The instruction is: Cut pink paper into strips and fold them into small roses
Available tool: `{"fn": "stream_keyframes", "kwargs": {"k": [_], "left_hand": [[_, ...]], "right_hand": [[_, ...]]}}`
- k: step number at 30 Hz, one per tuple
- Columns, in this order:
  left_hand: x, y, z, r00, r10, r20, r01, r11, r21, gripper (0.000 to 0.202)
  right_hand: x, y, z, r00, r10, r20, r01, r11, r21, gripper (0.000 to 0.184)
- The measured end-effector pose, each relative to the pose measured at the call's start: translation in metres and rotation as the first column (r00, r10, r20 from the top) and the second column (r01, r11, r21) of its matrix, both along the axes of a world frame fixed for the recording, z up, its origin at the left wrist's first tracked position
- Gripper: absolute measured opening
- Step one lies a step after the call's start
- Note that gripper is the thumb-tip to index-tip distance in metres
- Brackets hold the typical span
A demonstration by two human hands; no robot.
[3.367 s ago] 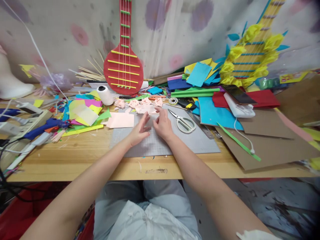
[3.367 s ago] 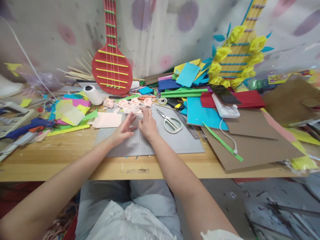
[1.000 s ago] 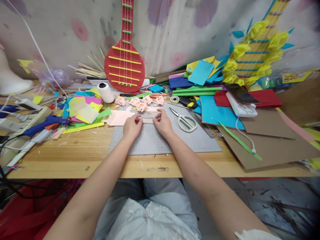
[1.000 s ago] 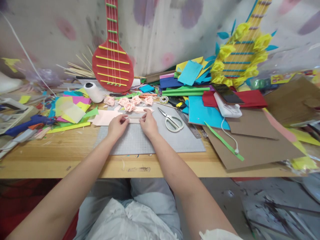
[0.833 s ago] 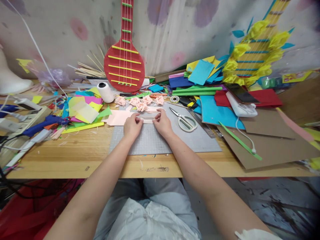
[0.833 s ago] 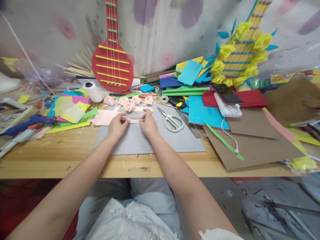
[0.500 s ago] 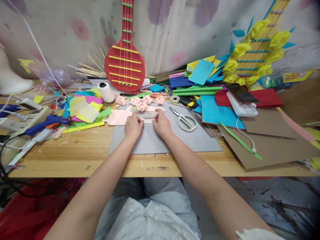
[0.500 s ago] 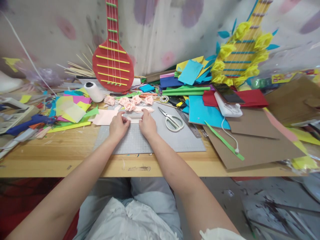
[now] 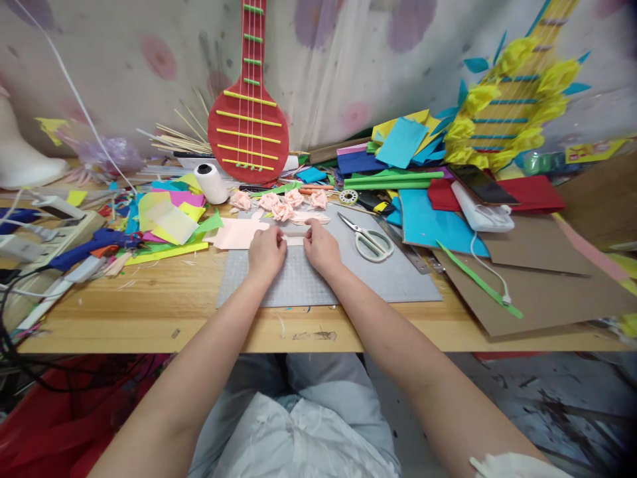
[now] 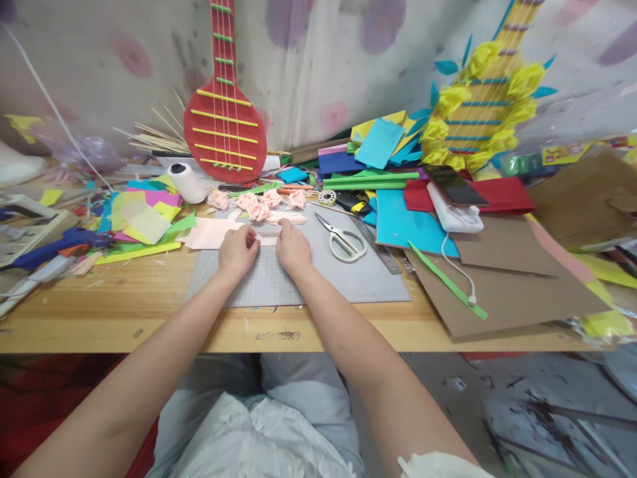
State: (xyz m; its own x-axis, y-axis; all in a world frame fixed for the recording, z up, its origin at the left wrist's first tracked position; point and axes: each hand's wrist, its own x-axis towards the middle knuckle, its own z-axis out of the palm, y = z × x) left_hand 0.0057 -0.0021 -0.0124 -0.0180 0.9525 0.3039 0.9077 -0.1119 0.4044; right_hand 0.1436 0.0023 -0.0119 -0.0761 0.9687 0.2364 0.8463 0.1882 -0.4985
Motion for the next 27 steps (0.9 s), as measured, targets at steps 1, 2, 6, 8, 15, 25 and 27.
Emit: {"fn": "stream_keyframes", "kwargs": {"k": [1,2,6,8,15,25,27], "left_hand": [[0.0004,0.0001,0.0004,0.999,-0.020,-0.043,0.020,1.000,-0.001,0.013],[0.0008,0.0001,0.0008,0.996,-0.038,-0.083,0.038,0.999,-0.003,0.014],[0.0032,-0.0004,0.0014,0.988,-0.044,-0.149,0.042,0.999,-0.015,0.019],[0.0044,-0.0006,0.0011,0.988,-0.036,-0.147,0.035,0.999,-0.008,0.018],[0.0052,-0.0017,0.0008,0.995,-0.004,-0.101,0.004,1.000,0.001,0.018],[-0.0013,-0.0018,-0.0011,1.000,-0.025,0.000,0.025,0.998,-0.057,0.031],[-0.0019,-0.0012,-0.0015,1.000,-0.025,0.007,0.025,0.998,-0.055,0.032]], "right_hand": [[-0.0004,-0.0004,0.0002,1.000,0.002,0.027,-0.002,1.000,0.000,0.039],[-0.0007,-0.0007,0.0002,0.998,0.006,0.055,-0.006,1.000,0.002,0.039],[-0.0027,-0.0020,0.0008,0.986,0.021,0.166,-0.022,1.000,0.006,0.034],[-0.0043,-0.0029,0.0013,0.979,0.031,0.202,-0.035,0.999,0.016,0.030],[-0.0096,-0.0050,0.0021,0.971,0.055,0.234,-0.069,0.996,0.052,0.036],[-0.0040,-0.0042,-0.0007,0.986,0.049,0.159,-0.058,0.997,0.056,0.045],[-0.0048,-0.0040,-0.0013,0.988,0.042,0.146,-0.050,0.997,0.056,0.046]]}}
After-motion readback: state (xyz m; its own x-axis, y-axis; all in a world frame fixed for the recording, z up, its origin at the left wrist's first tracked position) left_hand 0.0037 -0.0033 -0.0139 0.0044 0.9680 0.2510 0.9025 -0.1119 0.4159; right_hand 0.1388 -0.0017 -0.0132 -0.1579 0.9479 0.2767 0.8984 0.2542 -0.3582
